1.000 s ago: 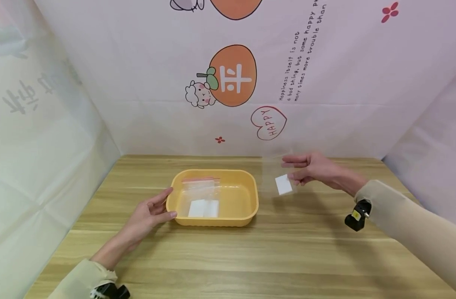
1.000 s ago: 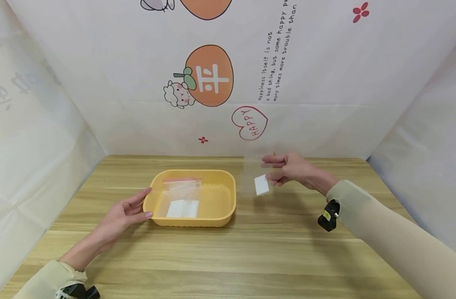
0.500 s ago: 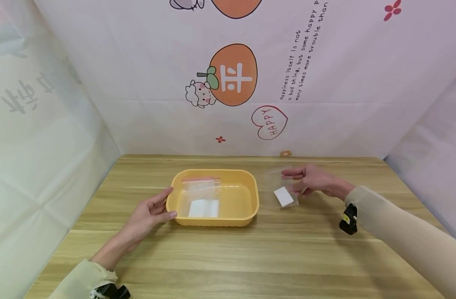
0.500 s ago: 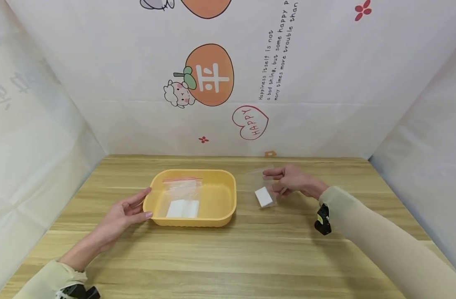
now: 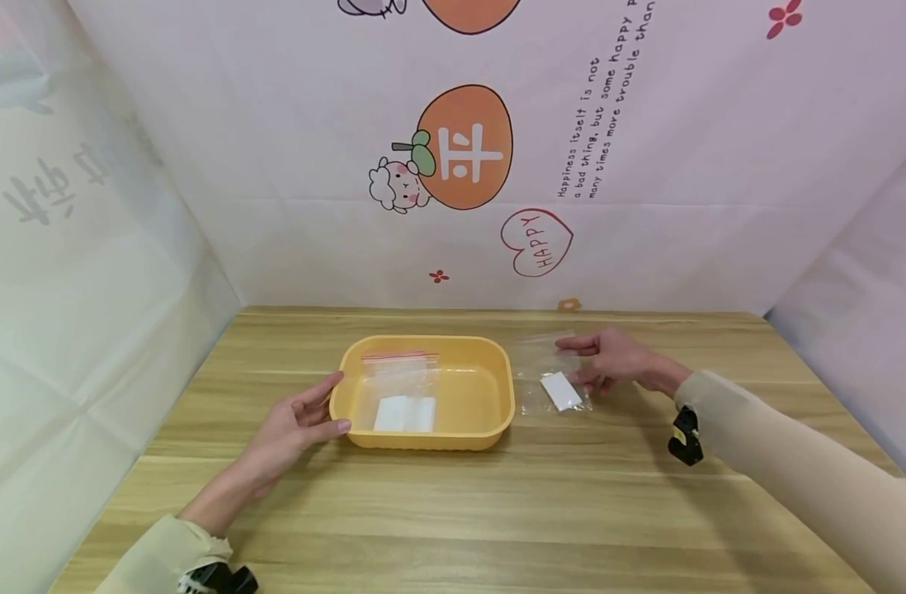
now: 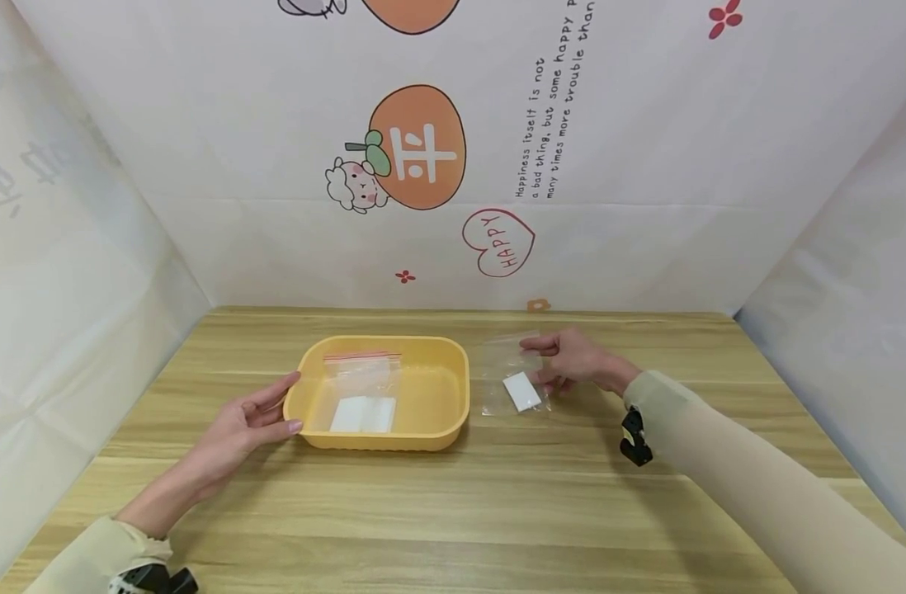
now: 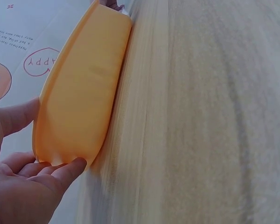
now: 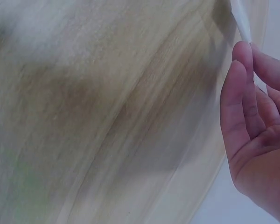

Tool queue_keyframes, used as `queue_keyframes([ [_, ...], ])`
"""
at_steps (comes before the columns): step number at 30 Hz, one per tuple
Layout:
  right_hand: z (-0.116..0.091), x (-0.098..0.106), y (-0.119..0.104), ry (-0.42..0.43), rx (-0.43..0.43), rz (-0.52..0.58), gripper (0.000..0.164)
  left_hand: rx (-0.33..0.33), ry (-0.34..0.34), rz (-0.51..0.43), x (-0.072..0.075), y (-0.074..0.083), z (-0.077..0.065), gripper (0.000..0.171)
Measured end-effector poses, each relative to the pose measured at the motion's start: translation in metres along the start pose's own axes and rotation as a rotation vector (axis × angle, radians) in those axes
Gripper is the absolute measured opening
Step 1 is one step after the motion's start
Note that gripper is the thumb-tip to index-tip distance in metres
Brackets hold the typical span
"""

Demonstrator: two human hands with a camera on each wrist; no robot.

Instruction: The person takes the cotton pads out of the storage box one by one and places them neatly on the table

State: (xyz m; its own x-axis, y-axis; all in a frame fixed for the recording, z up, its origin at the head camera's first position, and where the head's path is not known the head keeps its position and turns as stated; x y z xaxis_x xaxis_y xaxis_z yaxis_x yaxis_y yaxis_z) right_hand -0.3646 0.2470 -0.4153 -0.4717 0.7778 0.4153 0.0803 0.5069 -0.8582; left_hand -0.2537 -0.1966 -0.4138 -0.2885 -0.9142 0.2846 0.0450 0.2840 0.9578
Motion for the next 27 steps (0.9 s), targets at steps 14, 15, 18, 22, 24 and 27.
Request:
queue_keyframes([
  [14, 0.008, 0.003, -0.002, 0.082, 0.043, -0.161, 0.068, 0.012, 0.008, 0.010, 0.001, -0.002, 0.000, 0.085],
  [15, 0.008, 0.003, -0.003, 0.086, 0.054, -0.167, 0.068, 0.013, 0.009, 0.010, 0.001, -0.003, 0.000, 0.085],
  [18, 0.006, 0.000, -0.008, 0.094, 0.084, -0.166, 0.068, 0.015, 0.009, 0.009, 0.001, -0.004, 0.001, 0.086],
  [22, 0.002, -0.001, -0.010, 0.122, 0.075, -0.171, 0.069, 0.011, 0.008, 0.012, 0.001, -0.004, 0.001, 0.086],
  [24, 0.001, 0.000, -0.008, 0.138, 0.055, -0.188, 0.070, 0.010, 0.010, 0.011, 0.001, -0.003, 0.000, 0.085],
  [27, 0.001, 0.001, -0.006, 0.158, 0.032, -0.222, 0.071, 0.002, 0.006, 0.008, 0.001, -0.001, -0.001, 0.084],
])
Point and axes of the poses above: each hand's wrist, its own z-axis towards the middle knuckle, its own x-axis out of the back of the hand, y = z × x, the point moved 9 cm from there along z, towards the middle knuckle, and after that the axes turned 8 degrees about z, right-handed, at the moved point
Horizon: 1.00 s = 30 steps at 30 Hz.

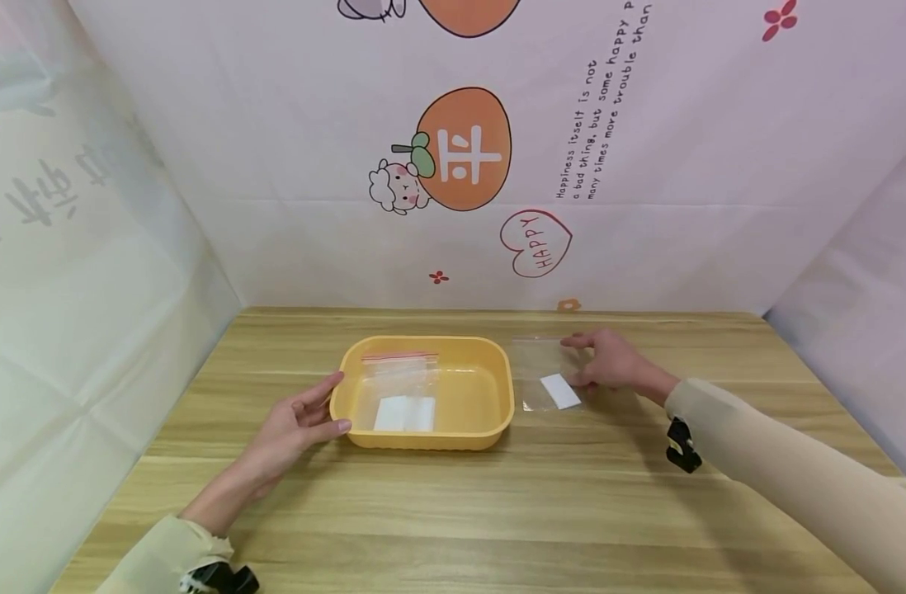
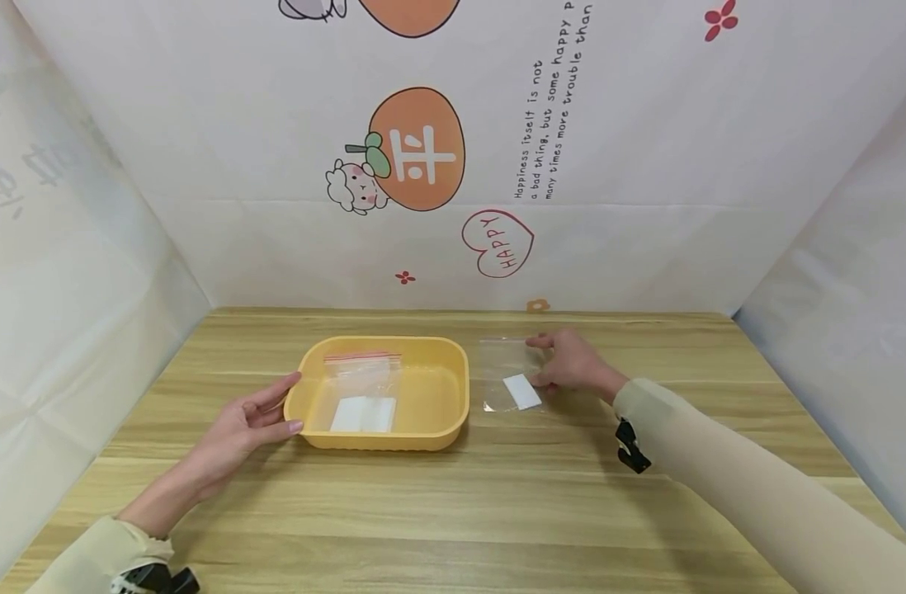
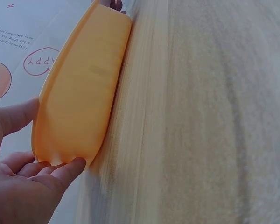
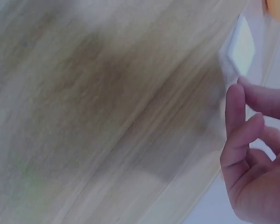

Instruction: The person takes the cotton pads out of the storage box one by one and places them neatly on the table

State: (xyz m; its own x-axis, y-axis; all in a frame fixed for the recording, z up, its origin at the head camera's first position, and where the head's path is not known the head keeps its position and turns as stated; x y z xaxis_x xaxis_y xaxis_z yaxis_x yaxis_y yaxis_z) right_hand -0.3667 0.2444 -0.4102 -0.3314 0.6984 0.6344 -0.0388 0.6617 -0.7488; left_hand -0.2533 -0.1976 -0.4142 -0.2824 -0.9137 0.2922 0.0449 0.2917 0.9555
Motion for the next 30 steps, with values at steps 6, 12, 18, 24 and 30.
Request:
queue_keyframes([
  [6, -0.005, -0.002, -0.007, 0.021, 0.036, -0.039, 0.058, 0.001, 0.003, -0.001, 0.000, 0.000, 0.000, 0.085],
  [12, -0.007, -0.005, -0.008, 0.022, 0.039, -0.057, 0.052, 0.008, 0.005, -0.009, -0.001, -0.004, 0.001, 0.086],
  [18, -0.019, 0.001, -0.023, 0.049, 0.059, -0.065, 0.044, -0.010, 0.003, -0.006, -0.003, -0.004, 0.003, 0.087],
  [24, -0.028, 0.003, -0.065, 0.047, 0.108, -0.098, 0.021, -0.016, 0.018, -0.008, 0.000, -0.002, 0.003, 0.082],
  [30, -0.030, -0.001, -0.106, 0.008, 0.121, -0.103, 0.009, -0.015, 0.008, 0.031, 0.003, -0.002, 0.005, 0.083],
])
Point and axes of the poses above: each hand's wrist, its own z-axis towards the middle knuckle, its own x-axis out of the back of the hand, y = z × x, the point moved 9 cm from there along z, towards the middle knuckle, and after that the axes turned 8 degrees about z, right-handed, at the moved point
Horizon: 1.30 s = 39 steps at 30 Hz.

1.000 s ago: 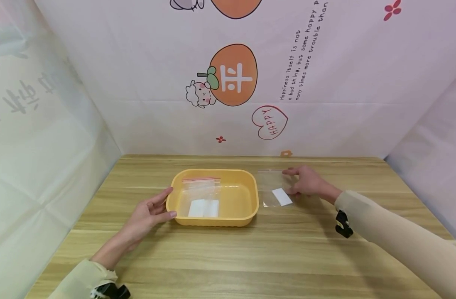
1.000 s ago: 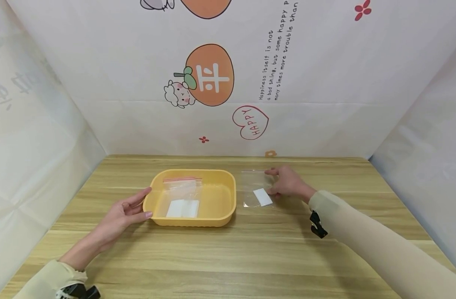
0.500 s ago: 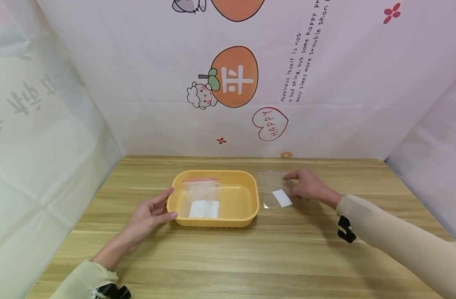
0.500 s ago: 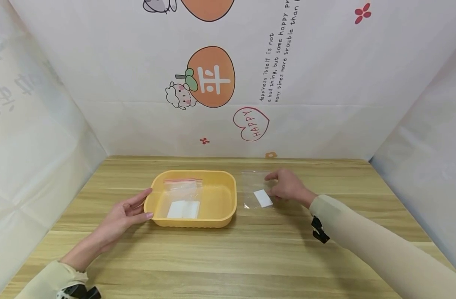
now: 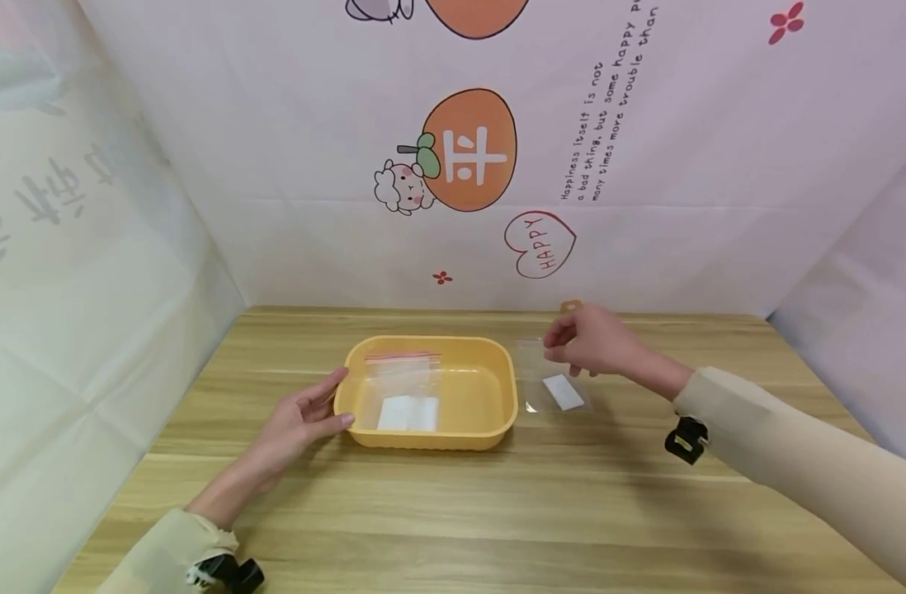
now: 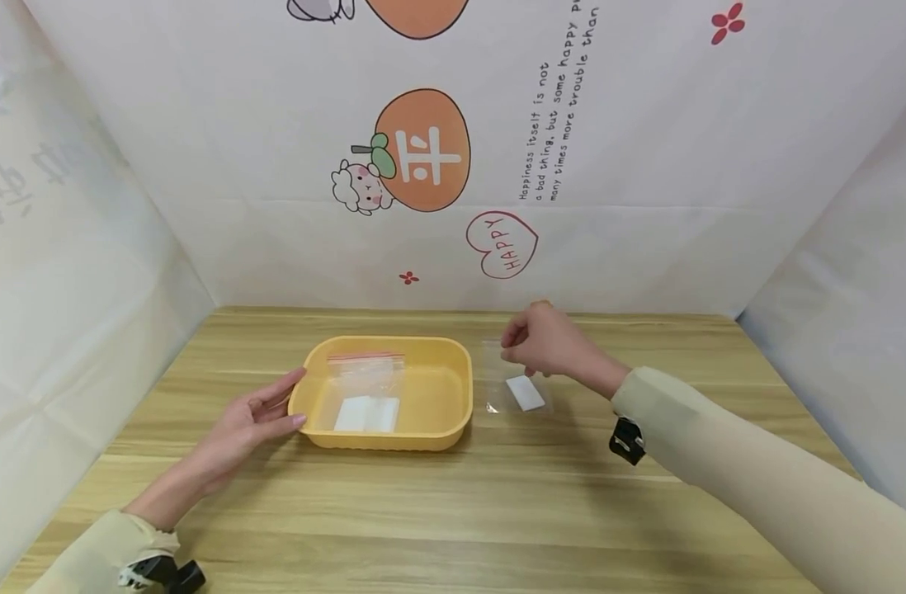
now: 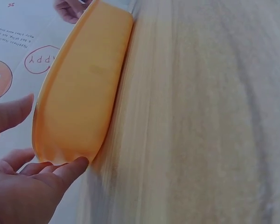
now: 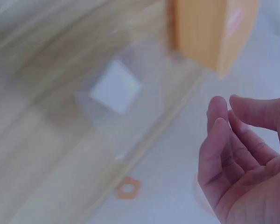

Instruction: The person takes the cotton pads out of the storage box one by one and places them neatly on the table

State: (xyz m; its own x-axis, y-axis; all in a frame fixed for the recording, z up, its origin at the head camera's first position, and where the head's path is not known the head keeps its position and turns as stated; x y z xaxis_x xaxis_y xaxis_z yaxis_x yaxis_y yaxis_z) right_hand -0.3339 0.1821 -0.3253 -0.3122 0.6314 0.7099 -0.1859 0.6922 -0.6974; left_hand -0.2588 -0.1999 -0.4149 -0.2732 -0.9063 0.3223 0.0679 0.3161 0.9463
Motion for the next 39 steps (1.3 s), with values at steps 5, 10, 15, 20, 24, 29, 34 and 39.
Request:
queue_keyframes([
  [5, 0.006, -0.008, -0.028, -0.055, 0.030, 0.007, 0.011, 0.007, -0.016, -0.005, -0.001, -0.002, 0.001, 0.084],
  [10, 0.014, -0.024, -0.049, -0.101, 0.053, 0.013, 0.008, 0.011, -0.018, -0.014, -0.002, -0.001, 0.001, 0.084],
  [15, 0.023, -0.049, -0.070, -0.155, 0.091, 0.013, 0.008, 0.020, -0.018, -0.022, -0.001, -0.001, 0.000, 0.083],
  [20, 0.034, -0.077, -0.083, -0.209, 0.093, 0.046, 0.013, 0.022, -0.016, -0.033, -0.001, -0.002, 0.000, 0.083],
  [24, 0.043, -0.096, -0.088, -0.250, 0.090, 0.057, 0.013, 0.029, -0.025, -0.061, -0.003, -0.003, 0.000, 0.084],
  [29, 0.052, -0.116, -0.090, -0.307, 0.090, 0.015, 0.014, 0.036, -0.028, -0.073, -0.004, -0.005, 0.002, 0.085],
  [34, 0.061, -0.132, -0.088, -0.303, 0.077, 0.015, 0.015, 0.040, -0.032, -0.083, -0.005, -0.007, 0.001, 0.086],
  [39, 0.064, -0.142, -0.090, -0.294, 0.052, 0.060, 0.020, 0.033, -0.031, -0.073, -0.003, -0.003, 0.000, 0.085],
])
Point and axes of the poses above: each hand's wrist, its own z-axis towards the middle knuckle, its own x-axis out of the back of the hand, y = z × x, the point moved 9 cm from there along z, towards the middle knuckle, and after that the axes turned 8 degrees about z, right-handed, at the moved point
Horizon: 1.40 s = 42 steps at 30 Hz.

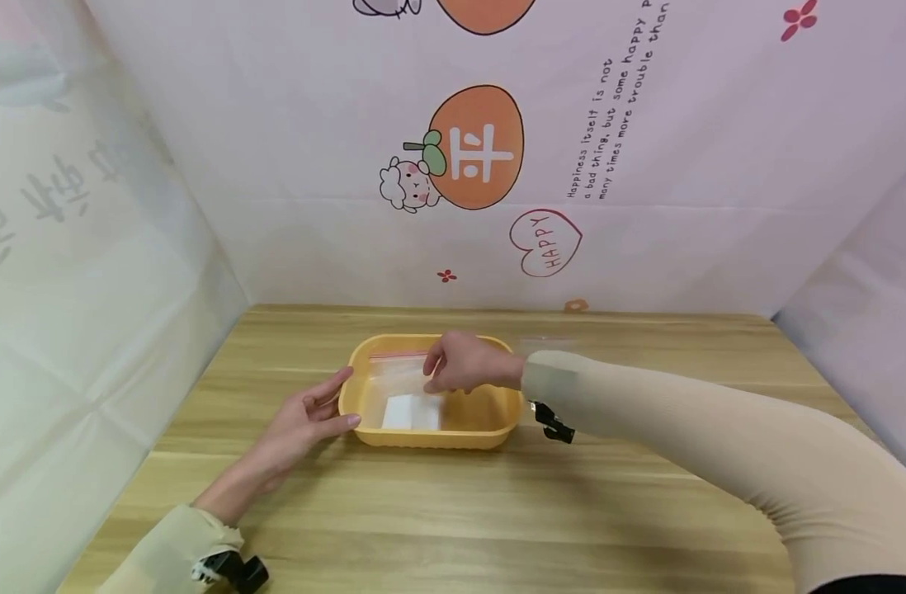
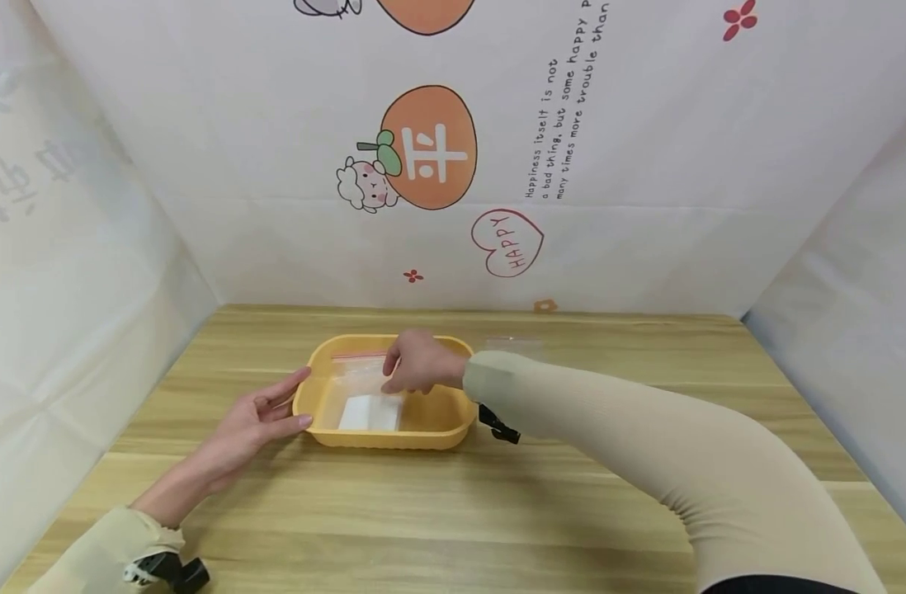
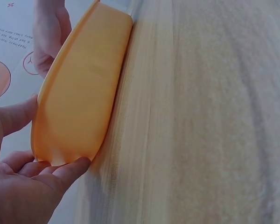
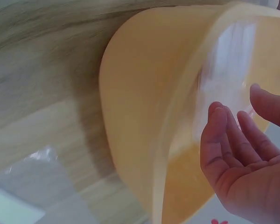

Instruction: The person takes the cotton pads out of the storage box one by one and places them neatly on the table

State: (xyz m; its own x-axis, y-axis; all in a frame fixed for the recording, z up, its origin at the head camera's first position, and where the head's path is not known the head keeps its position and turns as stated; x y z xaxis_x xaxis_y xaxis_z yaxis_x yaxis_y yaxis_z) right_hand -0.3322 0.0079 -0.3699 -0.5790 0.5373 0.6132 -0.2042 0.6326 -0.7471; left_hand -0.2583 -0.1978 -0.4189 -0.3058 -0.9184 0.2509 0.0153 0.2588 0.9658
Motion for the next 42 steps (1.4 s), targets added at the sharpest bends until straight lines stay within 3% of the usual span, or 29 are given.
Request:
queue_keyframes([
  [18, 0.010, -0.012, 0.007, 0.106, -0.056, 0.280, 0.013, 0.000, 0.003, -0.010, 0.001, 0.000, 0.002, 0.084],
  [30, 0.013, -0.005, 0.008, 0.118, -0.011, 0.462, 0.032, -0.007, 0.000, -0.008, 0.001, 0.001, 0.001, 0.085],
  [37, 0.015, -0.019, 0.004, 0.024, -0.029, 0.433, 0.058, -0.002, 0.001, -0.004, 0.001, 0.001, 0.002, 0.083],
  [42, 0.016, -0.024, 0.006, 0.043, -0.050, 0.434, 0.062, -0.004, -0.001, -0.006, 0.001, 0.001, 0.002, 0.083],
])
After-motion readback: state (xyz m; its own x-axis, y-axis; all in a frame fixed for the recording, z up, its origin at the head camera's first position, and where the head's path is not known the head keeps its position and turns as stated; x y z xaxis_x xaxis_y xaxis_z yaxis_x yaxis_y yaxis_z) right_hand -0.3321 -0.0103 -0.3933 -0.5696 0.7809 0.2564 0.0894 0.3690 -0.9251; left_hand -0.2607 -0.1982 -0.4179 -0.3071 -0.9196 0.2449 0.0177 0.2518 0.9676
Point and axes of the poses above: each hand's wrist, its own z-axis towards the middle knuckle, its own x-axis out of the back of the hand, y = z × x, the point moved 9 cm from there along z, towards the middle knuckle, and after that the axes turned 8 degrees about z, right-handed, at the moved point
